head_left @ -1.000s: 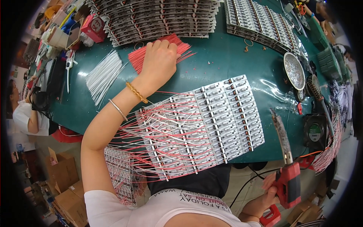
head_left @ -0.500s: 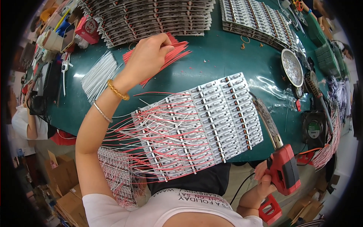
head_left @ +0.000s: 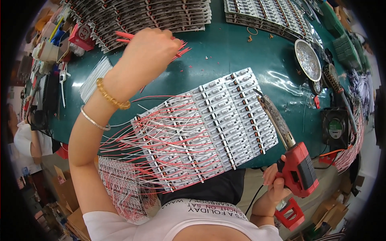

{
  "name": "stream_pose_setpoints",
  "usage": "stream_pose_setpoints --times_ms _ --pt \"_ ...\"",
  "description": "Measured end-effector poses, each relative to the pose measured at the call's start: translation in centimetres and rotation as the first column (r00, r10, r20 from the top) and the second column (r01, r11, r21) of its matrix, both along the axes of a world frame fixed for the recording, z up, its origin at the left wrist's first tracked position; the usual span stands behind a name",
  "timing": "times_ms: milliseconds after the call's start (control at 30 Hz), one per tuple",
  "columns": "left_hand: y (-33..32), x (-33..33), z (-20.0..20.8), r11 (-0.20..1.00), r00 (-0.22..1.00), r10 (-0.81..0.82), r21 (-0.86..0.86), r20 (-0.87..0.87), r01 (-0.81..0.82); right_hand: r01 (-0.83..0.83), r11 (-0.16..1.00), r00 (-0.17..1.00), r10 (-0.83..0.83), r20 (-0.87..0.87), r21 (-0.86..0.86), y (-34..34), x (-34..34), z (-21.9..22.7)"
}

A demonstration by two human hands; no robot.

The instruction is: The person attaches wires to rows of circuit boards by aligning the wires by hand and soldering them with a handheld soldering tool.

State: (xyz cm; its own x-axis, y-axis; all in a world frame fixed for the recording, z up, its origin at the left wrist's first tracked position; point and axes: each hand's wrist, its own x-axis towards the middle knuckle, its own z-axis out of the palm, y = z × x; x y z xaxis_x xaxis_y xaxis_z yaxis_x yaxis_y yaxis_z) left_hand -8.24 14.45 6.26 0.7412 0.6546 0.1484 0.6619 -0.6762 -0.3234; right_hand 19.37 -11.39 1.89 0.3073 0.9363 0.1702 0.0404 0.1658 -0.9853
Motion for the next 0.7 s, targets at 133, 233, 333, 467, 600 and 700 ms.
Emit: stream_pose_setpoints --times_ms 133,233,333,467,600,700 --pt "0.1 0.1 -0.9 0.997 1.000 0.030 -0.076 0.001 -0.030 0.030 1.000 1.000 -0.030 0.002 0.007 -0.2 0.1 -0.2" --pt "-0.1 0.4 0.4 0.994 1.000 0.012 -0.108 -0.025 -0.015 0.029 1.000 1.000 -0.029 -0.003 -0.006 -0.7 0.0 -0.3" --pt "-0.8 2.1 1.8 0.996 0.984 0.019 -0.083 -0.177 -0.034 -0.003 1.000 1.000 0.003 -0.026 -0.002 -0.7 0.5 -0.6" --pt "-1.9 5.2 -0.3 0.993 0.904 -0.019 -0.113 -0.427 -0.032 -0.014 1.000 0.999 0.016 -0.047 0.025 -0.8 0.8 -0.7" --pt "-1.6 4.0 1.2 0.984 0.975 -0.105 -0.164 -0.195 0.073 0.023 0.999 0.999 -0.021 -0.043 0.033 -1.0 0.7 -1.1" --pt "-1.6 3.7 1.2 0.935 0.977 0.003 -0.346 0.213 0.072 0.029 1.000 0.998 -0.028 -0.059 0.012 -0.9 0.8 -1.0"
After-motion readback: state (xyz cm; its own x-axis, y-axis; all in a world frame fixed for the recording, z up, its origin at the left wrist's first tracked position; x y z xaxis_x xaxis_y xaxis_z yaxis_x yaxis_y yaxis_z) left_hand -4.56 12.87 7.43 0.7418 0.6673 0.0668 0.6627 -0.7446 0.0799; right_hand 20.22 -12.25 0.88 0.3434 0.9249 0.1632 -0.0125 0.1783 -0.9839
